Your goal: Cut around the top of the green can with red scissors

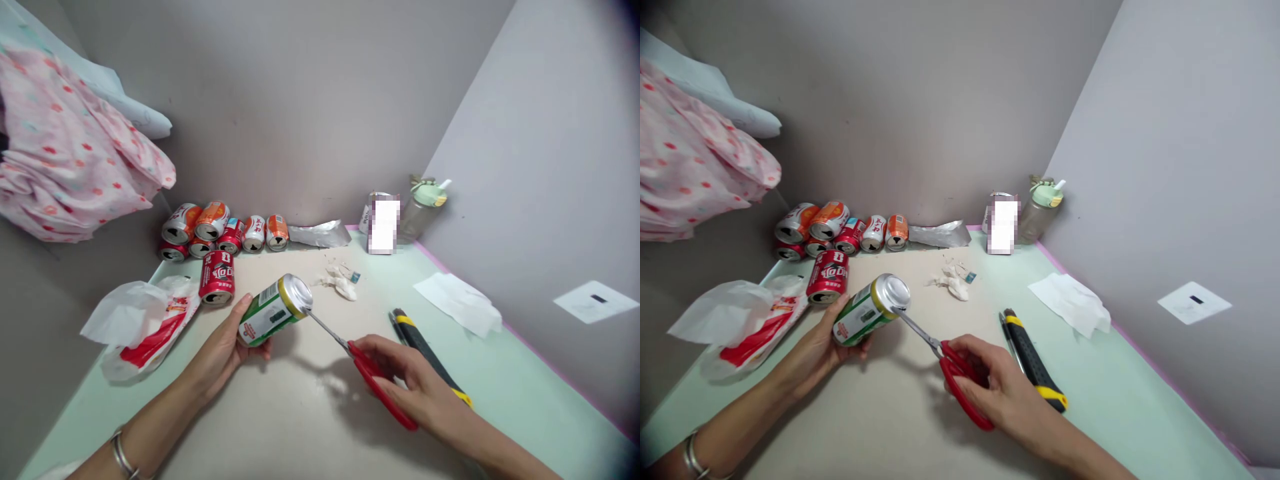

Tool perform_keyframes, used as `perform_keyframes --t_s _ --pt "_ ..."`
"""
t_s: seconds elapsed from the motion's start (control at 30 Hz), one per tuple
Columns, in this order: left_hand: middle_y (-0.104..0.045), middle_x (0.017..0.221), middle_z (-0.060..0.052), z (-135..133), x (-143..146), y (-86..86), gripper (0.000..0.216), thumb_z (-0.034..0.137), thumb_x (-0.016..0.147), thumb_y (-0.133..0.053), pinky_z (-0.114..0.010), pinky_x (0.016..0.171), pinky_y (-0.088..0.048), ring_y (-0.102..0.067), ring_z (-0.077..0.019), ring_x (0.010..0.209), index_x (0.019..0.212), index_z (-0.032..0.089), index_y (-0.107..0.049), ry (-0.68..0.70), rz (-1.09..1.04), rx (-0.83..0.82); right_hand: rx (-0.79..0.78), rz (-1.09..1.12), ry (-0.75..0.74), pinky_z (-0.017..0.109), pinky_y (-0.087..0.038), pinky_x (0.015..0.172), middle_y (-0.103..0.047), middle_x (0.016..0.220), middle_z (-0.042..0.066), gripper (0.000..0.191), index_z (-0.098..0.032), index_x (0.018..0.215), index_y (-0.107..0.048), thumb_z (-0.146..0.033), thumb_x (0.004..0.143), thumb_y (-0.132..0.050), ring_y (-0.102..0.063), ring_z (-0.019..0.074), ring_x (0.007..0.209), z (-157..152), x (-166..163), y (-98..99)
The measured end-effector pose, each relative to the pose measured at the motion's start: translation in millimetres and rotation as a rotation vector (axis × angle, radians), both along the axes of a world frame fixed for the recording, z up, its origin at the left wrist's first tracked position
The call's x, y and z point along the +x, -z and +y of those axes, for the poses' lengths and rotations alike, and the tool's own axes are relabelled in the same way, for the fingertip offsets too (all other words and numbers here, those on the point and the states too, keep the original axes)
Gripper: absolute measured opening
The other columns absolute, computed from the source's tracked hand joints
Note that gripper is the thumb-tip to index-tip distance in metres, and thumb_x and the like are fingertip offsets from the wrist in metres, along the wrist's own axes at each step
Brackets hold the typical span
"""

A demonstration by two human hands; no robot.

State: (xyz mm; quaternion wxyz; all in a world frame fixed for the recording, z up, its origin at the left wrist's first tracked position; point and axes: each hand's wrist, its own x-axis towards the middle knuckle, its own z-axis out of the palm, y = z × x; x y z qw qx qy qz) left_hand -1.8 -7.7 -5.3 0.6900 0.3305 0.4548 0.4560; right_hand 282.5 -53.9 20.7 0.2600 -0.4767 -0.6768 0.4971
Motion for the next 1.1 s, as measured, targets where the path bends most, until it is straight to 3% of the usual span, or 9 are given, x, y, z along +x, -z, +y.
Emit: perform_keyframes --t_s 0.2,0.37,0.57,0.63,0.8,1.0,1.1 --pt "-0.070 0.074 -0.005 -1 0 1.0 0.043 0.055 0.095 -0.052 -0.031 0.053 -0.057 -0.064 -0.0193 0.059 0.096 0.014 -0.065 0.009 0.035 0.007 -0.046 0.011 -0.012 0.027 -0.044 0.071 -0.066 0.092 0.004 0.029 -0.019 0.107 -0.064 -0.044 0.097 -0.053 -0.057 0.0186 0.081 -1 -1 1.8" --pt "-0.068 0.083 -0.002 -2 -2 9.9 0.046 0.063 0.093 -0.051 -0.030 0.065 -0.055 -0.064 -0.0189 0.070 0.098 0.019 -0.062 -0.107 0.236 0.234 0.115 -0.113 0.046 0.030 -0.044 0.073 -0.068 0.098 0.005 0.029 -0.020 0.110 -0.063 -0.043 0.099 -0.049 -0.058 0.0211 0.083 -4 -2 5.7" --pt "-0.066 0.105 -0.003 -6 -8 9.6 0.046 0.060 0.087 -0.062 -0.028 0.076 -0.049 -0.062 -0.0209 0.090 0.116 0.024 -0.057 -0.320 0.535 0.468 0.107 -0.124 0.088 0.030 -0.042 0.069 -0.067 0.090 0.005 0.031 -0.018 0.105 -0.064 -0.044 0.097 -0.050 -0.056 0.0206 0.078 -2 -4 3.8" --pt "-0.067 0.103 -0.003 -5 -6 7.3 0.047 0.061 0.087 -0.062 -0.028 0.074 -0.051 -0.064 -0.0210 0.089 0.115 0.023 -0.059 -0.294 0.474 0.415 0.062 -0.109 0.052 0.029 -0.041 0.068 -0.064 0.088 0.004 0.029 -0.018 0.102 -0.063 -0.044 0.098 -0.049 -0.054 0.0194 0.077 -1 -4 4.0" --pt "-0.071 0.082 -0.005 -1 -1 2.9 0.048 0.062 0.087 -0.060 -0.032 0.058 -0.057 -0.066 -0.0207 0.067 0.100 0.016 -0.065 -0.025 0.074 0.051 -0.043 -0.049 -0.027 0.026 -0.040 0.067 -0.058 0.086 0.000 0.021 -0.020 0.098 -0.057 -0.040 0.098 -0.051 -0.049 0.0160 0.076 -2 -2 0.4" --pt "-0.071 0.078 -0.003 1 -3 0.3 0.045 0.060 0.085 -0.064 -0.030 0.052 -0.059 -0.064 -0.0178 0.061 0.095 0.016 -0.066 0.001 0.000 0.021 -0.120 0.001 -0.081 0.025 -0.042 0.070 -0.058 0.090 0.000 0.017 -0.022 0.101 -0.055 -0.038 0.099 -0.052 -0.051 0.0155 0.080 -3 0 -4.4" --pt "-0.071 0.076 -0.003 0 -2 1.2 0.044 0.060 0.085 -0.064 -0.030 0.052 -0.058 -0.064 -0.0182 0.060 0.094 0.017 -0.066 -0.005 0.021 0.037 -0.095 0.013 -0.073 0.025 -0.041 0.071 -0.058 0.091 0.000 0.024 -0.022 0.102 -0.056 -0.045 0.101 -0.050 -0.051 0.0160 0.081 -2 1 -1.8"
